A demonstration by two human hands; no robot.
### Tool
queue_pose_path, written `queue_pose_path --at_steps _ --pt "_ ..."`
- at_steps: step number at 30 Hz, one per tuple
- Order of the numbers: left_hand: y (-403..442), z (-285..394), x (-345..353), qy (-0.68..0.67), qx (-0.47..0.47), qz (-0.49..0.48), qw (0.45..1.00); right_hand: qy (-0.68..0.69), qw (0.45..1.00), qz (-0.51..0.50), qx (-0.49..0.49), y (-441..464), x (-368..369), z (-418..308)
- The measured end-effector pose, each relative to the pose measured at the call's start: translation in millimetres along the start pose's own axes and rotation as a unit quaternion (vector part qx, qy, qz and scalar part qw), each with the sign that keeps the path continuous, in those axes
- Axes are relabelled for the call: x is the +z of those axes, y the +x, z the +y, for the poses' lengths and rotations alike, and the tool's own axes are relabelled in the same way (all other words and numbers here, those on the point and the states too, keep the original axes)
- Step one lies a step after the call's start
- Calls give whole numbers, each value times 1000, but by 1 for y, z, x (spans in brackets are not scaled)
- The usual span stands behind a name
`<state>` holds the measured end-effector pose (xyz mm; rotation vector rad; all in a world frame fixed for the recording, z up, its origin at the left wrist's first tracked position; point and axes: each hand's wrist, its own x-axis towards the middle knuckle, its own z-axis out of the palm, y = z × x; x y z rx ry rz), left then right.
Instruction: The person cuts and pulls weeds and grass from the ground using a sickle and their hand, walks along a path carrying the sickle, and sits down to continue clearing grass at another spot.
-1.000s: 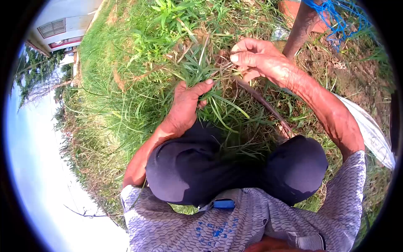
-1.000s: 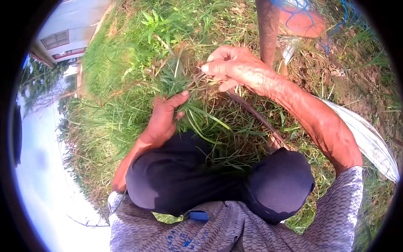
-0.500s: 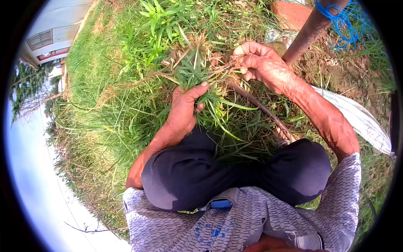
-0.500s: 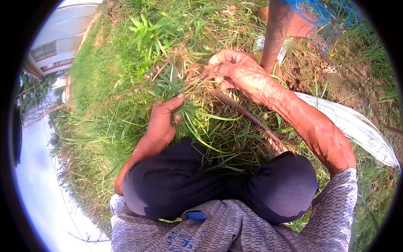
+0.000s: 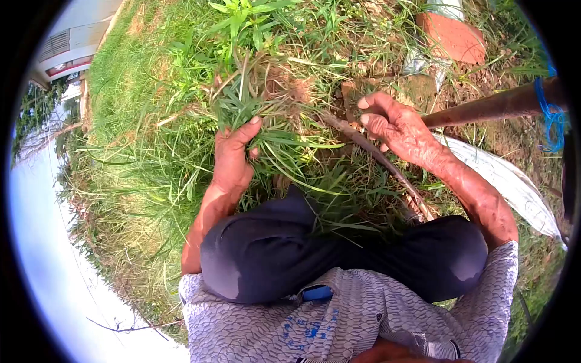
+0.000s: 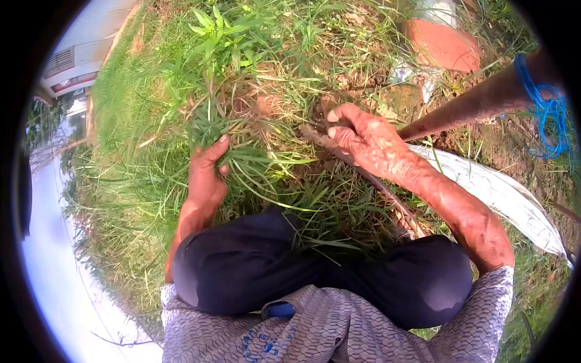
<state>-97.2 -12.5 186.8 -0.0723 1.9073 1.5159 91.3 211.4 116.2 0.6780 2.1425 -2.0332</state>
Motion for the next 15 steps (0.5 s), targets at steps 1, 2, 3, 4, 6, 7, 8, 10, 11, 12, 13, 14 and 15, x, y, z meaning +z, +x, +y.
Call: queue_pose_path --at_steps 1,2,3,4,6,7,8,10,11,12,13,14,15 --pt "5 7 -37 8 48 66 997 -114 988 -22 -105 -3 2 27" --pt "4 17 -82 -1 91 144 985 -128 986 -82 -70 -11 2 37" --pt "3 27 -126 -2 132 222 966 -157 977 -144 -1 -19 2 51" --pt "-5 34 -166 6 180 310 933 -188 965 -179 46 -31 1 55" --pt "-26 22 -303 221 111 445 861 -309 922 -200 121 -45 5 83" --pt "-44 12 -345 366 54 478 797 -353 903 -199 144 -52 7 103" --pt "-62 2 -386 495 -11 503 708 -356 902 -203 138 -56 9 116" --pt "-81 0 -380 550 -143 562 601 -348 904 -204 142 -62 14 139" --pt "-86 0 -376 562 -190 576 562 -363 906 -174 128 -64 21 158" --pt "-86 9 -357 645 -69 578 495 -368 903 -180 129 -62 24 166" --pt "-82 18 -337 710 55 565 417 -379 898 -187 120 -58 26 170" --pt "-68 26 -322 696 215 497 471 -390 894 -193 110 -53 29 177" --pt "-51 39 -279 674 311 388 545 -390 900 -164 106 -50 36 192"
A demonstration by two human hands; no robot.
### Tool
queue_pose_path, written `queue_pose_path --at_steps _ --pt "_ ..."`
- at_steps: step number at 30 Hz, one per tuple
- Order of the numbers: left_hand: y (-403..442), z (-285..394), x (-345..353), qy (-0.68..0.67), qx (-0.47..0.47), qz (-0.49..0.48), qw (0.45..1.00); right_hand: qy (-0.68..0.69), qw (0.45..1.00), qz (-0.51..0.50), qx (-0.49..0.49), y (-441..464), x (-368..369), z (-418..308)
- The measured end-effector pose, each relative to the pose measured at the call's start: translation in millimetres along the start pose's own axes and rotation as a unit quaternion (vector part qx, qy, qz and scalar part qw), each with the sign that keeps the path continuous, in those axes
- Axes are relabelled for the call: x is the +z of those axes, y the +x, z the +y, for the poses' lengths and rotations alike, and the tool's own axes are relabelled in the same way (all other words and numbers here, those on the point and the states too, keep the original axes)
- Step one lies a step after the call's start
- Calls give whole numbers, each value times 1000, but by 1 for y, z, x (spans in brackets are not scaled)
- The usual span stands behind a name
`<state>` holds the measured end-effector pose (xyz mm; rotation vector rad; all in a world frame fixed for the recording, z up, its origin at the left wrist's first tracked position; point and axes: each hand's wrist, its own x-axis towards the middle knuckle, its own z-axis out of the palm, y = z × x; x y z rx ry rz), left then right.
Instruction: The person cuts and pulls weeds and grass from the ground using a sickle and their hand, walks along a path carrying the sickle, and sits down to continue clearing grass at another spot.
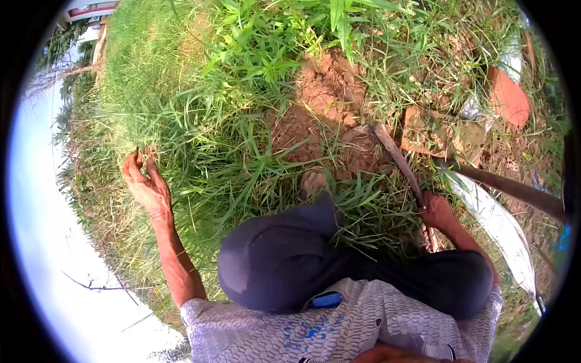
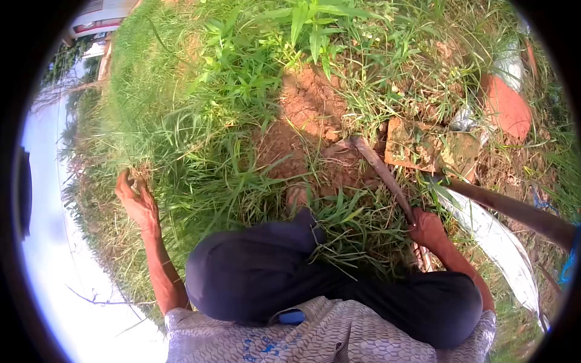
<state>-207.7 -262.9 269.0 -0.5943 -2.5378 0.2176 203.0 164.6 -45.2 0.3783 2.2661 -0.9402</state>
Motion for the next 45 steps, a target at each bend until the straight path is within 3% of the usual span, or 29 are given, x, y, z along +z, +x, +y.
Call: queue_pose_path --at_steps 1,3,5,7,11,13,15,17,18,19,21,22,23,25,26,27,30,33,35,36,37,39,41,43,44,45 --pt "7 38 12 -97 51 -61 992 -7 1000 -1 -3 -1 -2 -2" --pt "21 114 35 -304 110 -212 922 198 977 -7 82 -9 -11 -13" --pt "16 166 76 -255 152 -382 875 286 952 32 108 -34 -23 -23" --pt "17 196 136 -170 75 -543 819 303 941 41 143 -58 -49 -47" --pt "22 212 256 -205 22 -434 877 271 939 78 198 -92 -29 -41" --pt "42 230 274 -472 -125 -386 783 326 913 99 227 -104 -35 -53" --pt "47 258 270 -620 -293 -304 661 333 908 143 213 -108 -28 -54" --pt "55 274 288 -637 -359 -252 634 340 891 170 249 -117 -38 -63" --pt "52 265 349 -701 -314 -260 584 342 884 180 263 -120 -48 -70" --pt "61 269 337 -705 -313 -262 580 340 883 184 267 -121 -48 -71" --pt "72 273 319 -662 -502 -225 510 361 865 222 267 -128 -45 -70" --pt "71 267 334 -730 -537 -189 377 360 861 225 278 -129 -45 -73" --pt "64 264 338 -729 -539 -192 376 360 861 223 282 -131 -38 -72" --pt "51 254 336 -709 -618 -169 296 454 814 229 281 -133 -19 -65" --pt "24 240 380 -741 -575 -101 331 460 806 219 301 -133 -16 -64" --pt "28 242 294 -725 -586 -170 320 459 809 215 300 -130 -19 -62" --pt "-2 219 232 -618 -679 -236 317 496 793 220 278 -118 -28 -75" --pt "-50 210 172 -650 -544 -460 265 493 809 192 256 -105 -26 -63" --pt "-49 209 169 -604 -230 -581 495 475 822 201 241 -93 -36 -65" --pt "-48 208 168 -557 -84 -573 595 471 825 204 235 -92 -40 -67" --pt "-34 207 179 -506 26 -579 639 467 828 207 231 -92 -43 -68" --pt "-3 205 187 -310 178 -392 848 460 839 208 204 -92 -52 -65" --pt "33 182 215 -239 250 -354 869 460 840 186 220 -87 -69 -71" --pt "40 145 255 4 331 -323 886 420 860 192 218 -82 -59 -45" --pt "26 108 288 -5 313 -302 900 398 873 184 213 -77 -63 -44" --pt "27 78 295 13 209 -457 864 374 886 175 210 -73 -67 -45"
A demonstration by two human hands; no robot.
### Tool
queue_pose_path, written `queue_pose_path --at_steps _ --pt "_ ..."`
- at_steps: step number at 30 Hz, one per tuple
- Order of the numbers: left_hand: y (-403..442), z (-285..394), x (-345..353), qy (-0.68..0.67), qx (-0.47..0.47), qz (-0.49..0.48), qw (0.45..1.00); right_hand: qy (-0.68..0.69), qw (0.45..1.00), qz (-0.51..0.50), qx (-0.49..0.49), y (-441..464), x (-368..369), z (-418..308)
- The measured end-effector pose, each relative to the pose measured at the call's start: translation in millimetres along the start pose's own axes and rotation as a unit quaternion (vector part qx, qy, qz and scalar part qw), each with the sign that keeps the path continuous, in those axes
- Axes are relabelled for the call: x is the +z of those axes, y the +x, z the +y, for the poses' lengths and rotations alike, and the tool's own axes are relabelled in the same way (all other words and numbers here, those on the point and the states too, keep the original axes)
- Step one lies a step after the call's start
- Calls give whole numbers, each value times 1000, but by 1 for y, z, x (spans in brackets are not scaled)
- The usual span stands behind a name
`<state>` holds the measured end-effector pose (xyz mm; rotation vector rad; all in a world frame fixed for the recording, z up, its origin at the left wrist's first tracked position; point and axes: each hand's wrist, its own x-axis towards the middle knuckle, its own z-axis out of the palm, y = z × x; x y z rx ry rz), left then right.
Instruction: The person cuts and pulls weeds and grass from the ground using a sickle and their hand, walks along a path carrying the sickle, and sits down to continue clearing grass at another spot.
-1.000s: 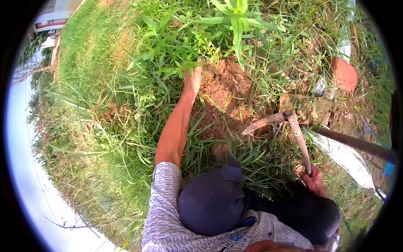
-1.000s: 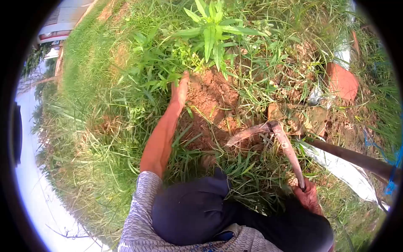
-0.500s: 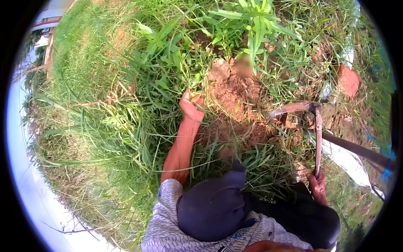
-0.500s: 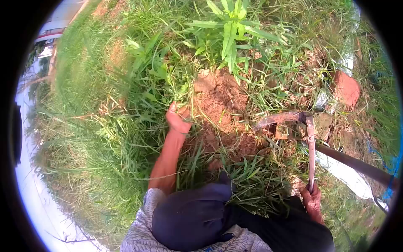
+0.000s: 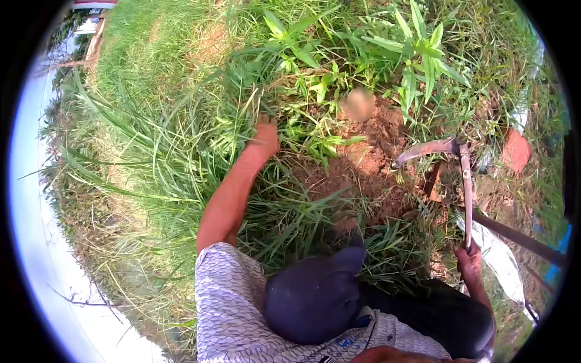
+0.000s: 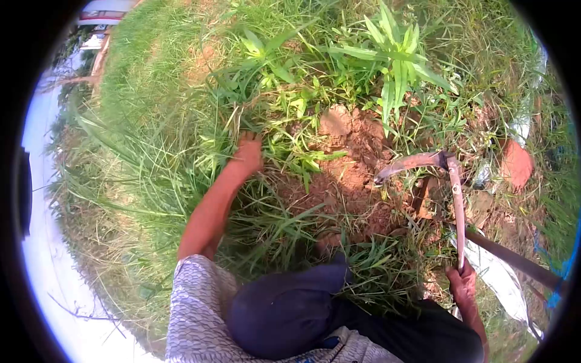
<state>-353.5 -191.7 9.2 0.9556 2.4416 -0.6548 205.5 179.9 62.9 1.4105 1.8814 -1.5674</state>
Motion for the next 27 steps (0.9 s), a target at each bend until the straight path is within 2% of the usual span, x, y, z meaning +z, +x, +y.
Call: queue_pose_path --at_steps 1,2,3,6,7,9,10,12,13,16,19,20,21,22,23,24,26,27 --pt "-4 -29 9 -34 -104 -146 983 -6 1000 -5 13 1 2 -9" --pt "-29 -61 19 -84 -141 -174 971 -4 1000 -7 12 2 6 -19" --pt "-60 -99 40 -69 -147 -170 972 12 1000 -11 15 4 11 -29" --pt "-204 -217 120 141 -88 -111 980 23 998 -49 10 7 17 -39" --pt "-258 -225 132 58 -185 -98 976 37 997 -62 24 6 19 -37" --pt "-351 -223 158 -124 -347 -30 929 56 995 -74 26 17 27 -37" --pt "-382 -195 187 -239 -388 9 890 41 996 -76 26 20 29 -34" --pt "-423 -142 234 -374 -381 28 845 26 997 -74 13 20 38 -38" --pt "-427 -130 233 -385 -395 8 834 23 996 -82 27 20 43 -49" --pt "-411 -152 202 -317 -417 -124 843 16 994 -98 38 24 39 -59" --pt "-368 -207 118 -179 -403 -280 853 -19 996 -78 31 28 31 -56" --pt "-343 -213 77 -126 -402 -303 854 -18 996 -78 29 29 29 -51" --pt "-311 -208 32 -78 -407 -284 864 -15 997 -71 26 30 29 -43" --pt "-274 -193 -22 -42 -436 -218 872 -12 998 -65 23 31 30 -37" --pt "-243 -168 -73 -1 -401 -130 907 2 997 -58 49 25 34 -47" --pt "-220 -162 -78 144 -261 -7 955 3 997 -60 51 21 38 -50" --pt "-152 -87 -95 -45 -93 60 993 24 998 -58 32 15 44 -51" --pt "-118 -49 -104 -134 -5 66 989 19 998 -52 36 13 44 -41"
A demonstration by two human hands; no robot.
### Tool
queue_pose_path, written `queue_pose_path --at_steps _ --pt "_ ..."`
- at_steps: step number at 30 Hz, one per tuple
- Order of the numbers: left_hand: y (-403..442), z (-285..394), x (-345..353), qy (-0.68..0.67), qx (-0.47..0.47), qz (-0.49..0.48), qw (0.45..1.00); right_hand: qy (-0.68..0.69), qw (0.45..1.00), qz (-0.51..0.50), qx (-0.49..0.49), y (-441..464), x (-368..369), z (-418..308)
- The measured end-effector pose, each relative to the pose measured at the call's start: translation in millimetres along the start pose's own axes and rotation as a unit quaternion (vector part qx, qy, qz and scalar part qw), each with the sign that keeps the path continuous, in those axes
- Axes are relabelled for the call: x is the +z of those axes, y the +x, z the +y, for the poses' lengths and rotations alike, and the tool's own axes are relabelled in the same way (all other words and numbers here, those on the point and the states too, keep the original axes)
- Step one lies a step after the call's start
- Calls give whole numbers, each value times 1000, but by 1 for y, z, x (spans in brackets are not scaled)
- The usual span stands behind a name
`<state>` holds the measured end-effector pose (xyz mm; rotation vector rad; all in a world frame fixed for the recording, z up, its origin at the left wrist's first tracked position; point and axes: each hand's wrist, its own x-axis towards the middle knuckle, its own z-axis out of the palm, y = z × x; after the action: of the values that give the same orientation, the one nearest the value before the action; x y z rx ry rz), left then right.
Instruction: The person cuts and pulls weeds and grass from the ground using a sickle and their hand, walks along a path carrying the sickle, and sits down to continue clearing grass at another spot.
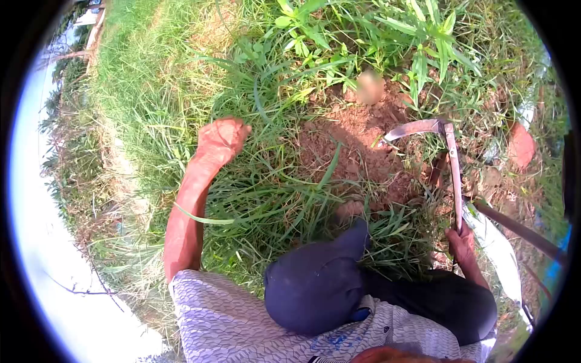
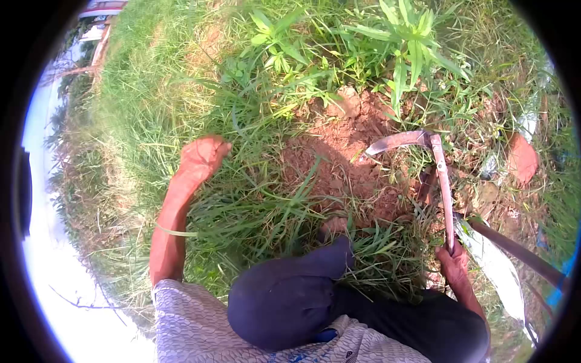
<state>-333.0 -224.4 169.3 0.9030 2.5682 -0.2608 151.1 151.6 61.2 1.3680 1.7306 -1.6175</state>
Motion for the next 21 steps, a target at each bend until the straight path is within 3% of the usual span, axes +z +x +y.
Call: queue_pose_path --at_steps 1,2,3,5,6,8,9,10,12,14,17,19,21 --pt "26 28 26 7 90 0 996 -3 999 4 -41 -4 0 2" --pt "57 47 51 59 111 -92 988 -36 998 23 -49 -10 -3 4" --pt "89 41 100 77 156 -27 984 -70 995 44 -58 -17 -7 3" --pt "128 50 137 42 57 196 978 -83 994 54 -49 -36 -14 -13" --pt "149 40 157 92 31 245 965 -91 992 71 -49 -46 -19 -14" --pt "186 -4 194 302 -12 210 930 -143 987 68 -40 -59 -36 -2" --pt "198 -23 209 383 -26 147 911 -146 986 71 -33 -66 -38 -6" --pt "196 -27 201 368 -36 78 926 -140 988 57 -14 -72 -39 -13" --pt "186 -22 189 153 -113 -101 977 -149 988 35 -9 -74 -42 -20" --pt "172 -27 184 74 -54 -15 996 -153 988 23 -31 -69 -39 -36" --pt "168 -21 198 16 -125 -19 992 -208 975 -17 -79 -45 -14 -87" --pt "164 -17 196 20 -122 -35 992 -274 952 -36 -134 -15 9 -114" --pt "161 -13 192 49 -86 -47 994 -252 947 -44 -194 8 56 -180"
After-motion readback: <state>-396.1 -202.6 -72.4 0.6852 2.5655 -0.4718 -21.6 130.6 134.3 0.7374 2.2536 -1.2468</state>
